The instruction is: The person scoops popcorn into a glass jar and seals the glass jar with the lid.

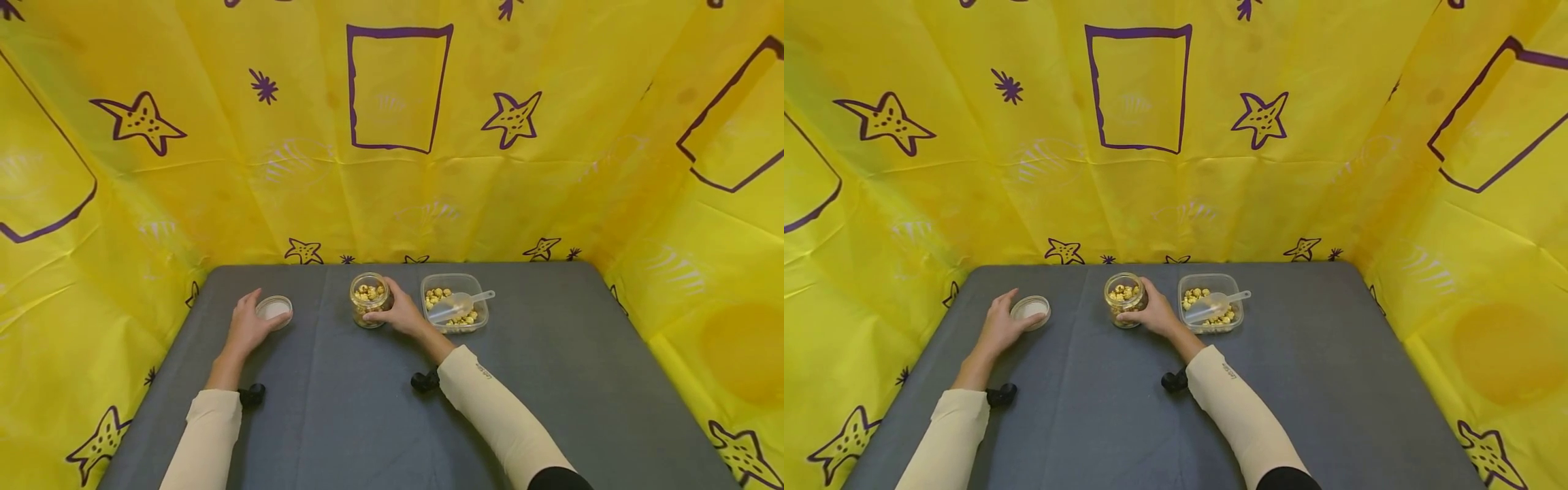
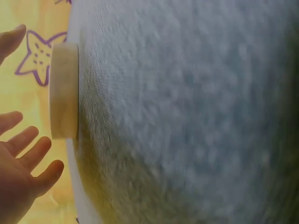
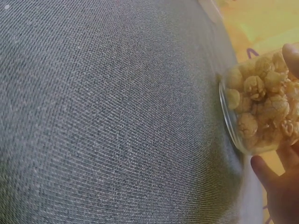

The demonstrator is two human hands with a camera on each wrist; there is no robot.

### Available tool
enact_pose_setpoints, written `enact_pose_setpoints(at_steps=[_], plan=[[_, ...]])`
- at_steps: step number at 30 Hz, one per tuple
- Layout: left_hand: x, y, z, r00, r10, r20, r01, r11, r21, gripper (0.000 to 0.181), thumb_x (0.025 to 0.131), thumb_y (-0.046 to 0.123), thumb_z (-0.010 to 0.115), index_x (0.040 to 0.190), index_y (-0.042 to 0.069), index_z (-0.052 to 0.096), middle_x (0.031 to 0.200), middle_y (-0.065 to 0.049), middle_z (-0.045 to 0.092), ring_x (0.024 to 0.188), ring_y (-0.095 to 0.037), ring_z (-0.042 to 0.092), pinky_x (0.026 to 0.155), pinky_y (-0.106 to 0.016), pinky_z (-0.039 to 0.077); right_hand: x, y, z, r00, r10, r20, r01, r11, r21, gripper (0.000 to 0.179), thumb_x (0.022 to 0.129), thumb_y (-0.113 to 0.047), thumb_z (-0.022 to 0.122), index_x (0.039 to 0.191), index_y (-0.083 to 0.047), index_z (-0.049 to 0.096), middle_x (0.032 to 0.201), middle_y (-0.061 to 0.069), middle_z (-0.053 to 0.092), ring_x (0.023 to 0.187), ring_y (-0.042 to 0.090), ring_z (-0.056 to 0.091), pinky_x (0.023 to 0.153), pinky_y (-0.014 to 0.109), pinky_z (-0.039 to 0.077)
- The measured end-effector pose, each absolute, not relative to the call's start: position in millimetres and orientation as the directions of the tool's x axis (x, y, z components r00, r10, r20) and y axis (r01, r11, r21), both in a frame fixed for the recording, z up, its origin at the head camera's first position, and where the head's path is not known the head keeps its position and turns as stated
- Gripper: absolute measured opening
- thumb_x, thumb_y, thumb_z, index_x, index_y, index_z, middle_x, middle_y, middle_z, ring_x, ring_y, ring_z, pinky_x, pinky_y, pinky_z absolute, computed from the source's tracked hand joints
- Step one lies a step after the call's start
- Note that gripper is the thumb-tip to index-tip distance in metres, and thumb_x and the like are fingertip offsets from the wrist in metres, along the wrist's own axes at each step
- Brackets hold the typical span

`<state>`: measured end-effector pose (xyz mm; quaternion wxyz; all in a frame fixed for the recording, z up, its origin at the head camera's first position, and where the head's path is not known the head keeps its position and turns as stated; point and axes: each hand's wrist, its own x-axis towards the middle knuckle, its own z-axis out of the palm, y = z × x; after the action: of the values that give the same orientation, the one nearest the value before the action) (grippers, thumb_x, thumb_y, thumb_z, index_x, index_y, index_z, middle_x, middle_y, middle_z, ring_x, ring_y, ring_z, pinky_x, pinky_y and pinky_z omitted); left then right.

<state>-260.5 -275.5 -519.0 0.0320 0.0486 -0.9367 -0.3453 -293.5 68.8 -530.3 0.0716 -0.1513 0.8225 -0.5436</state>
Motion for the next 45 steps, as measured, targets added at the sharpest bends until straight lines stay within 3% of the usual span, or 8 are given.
enact_pose_setpoints(at_steps=[8,20,36,45], plan=[[-258.7,-283.4,-520.3,-0.992,-0.101,-0.082,-0.130,0.791,0.598,0.107,0.081,0.045,0.074,0.151,-0.010,0.015,0.148,-0.040,0.023,0.134,-0.055,0.025,0.109,-0.065,0.027,-293.5,68.9,-533.2,-0.944,-0.327,0.051,-0.169,0.345,-0.923,0.092,0.072,-0.028,0.088,0.148,-0.019,0.036,0.136,0.008,0.056,0.123,0.026,0.056,0.103,0.046,0.045],[-259.4,-284.1,-522.2,-0.988,-0.082,-0.128,-0.136,0.852,0.506,0.105,0.079,0.045,0.076,0.148,-0.012,0.022,0.143,-0.041,0.029,0.130,-0.058,0.028,0.104,-0.069,0.028,-292.7,68.0,-534.0,-0.945,-0.323,0.039,-0.156,0.343,-0.926,0.091,0.073,-0.027,0.087,0.148,-0.021,0.036,0.137,0.007,0.055,0.125,0.025,0.055,0.105,0.046,0.043],[-263.6,-283.2,-525.8,-0.993,-0.066,-0.099,-0.106,0.864,0.493,0.096,0.078,0.044,0.076,0.143,-0.012,0.032,0.137,-0.038,0.039,0.126,-0.055,0.034,0.101,-0.066,0.031,-292.7,67.1,-534.9,-0.949,-0.314,0.042,-0.156,0.347,-0.925,0.093,0.072,-0.028,0.088,0.148,-0.022,0.036,0.138,0.007,0.055,0.124,0.026,0.055,0.103,0.046,0.045],[-267.4,-258.8,-510.8,-0.999,0.041,0.011,0.040,0.823,0.567,0.090,0.076,0.040,0.079,0.139,-0.011,0.039,0.131,-0.034,0.047,0.119,-0.048,0.045,0.099,-0.060,0.038,-293.9,68.4,-535.4,-0.948,-0.318,0.036,-0.150,0.343,-0.927,0.093,0.072,-0.030,0.087,0.149,-0.022,0.035,0.138,0.006,0.053,0.125,0.026,0.054,0.103,0.047,0.044]])
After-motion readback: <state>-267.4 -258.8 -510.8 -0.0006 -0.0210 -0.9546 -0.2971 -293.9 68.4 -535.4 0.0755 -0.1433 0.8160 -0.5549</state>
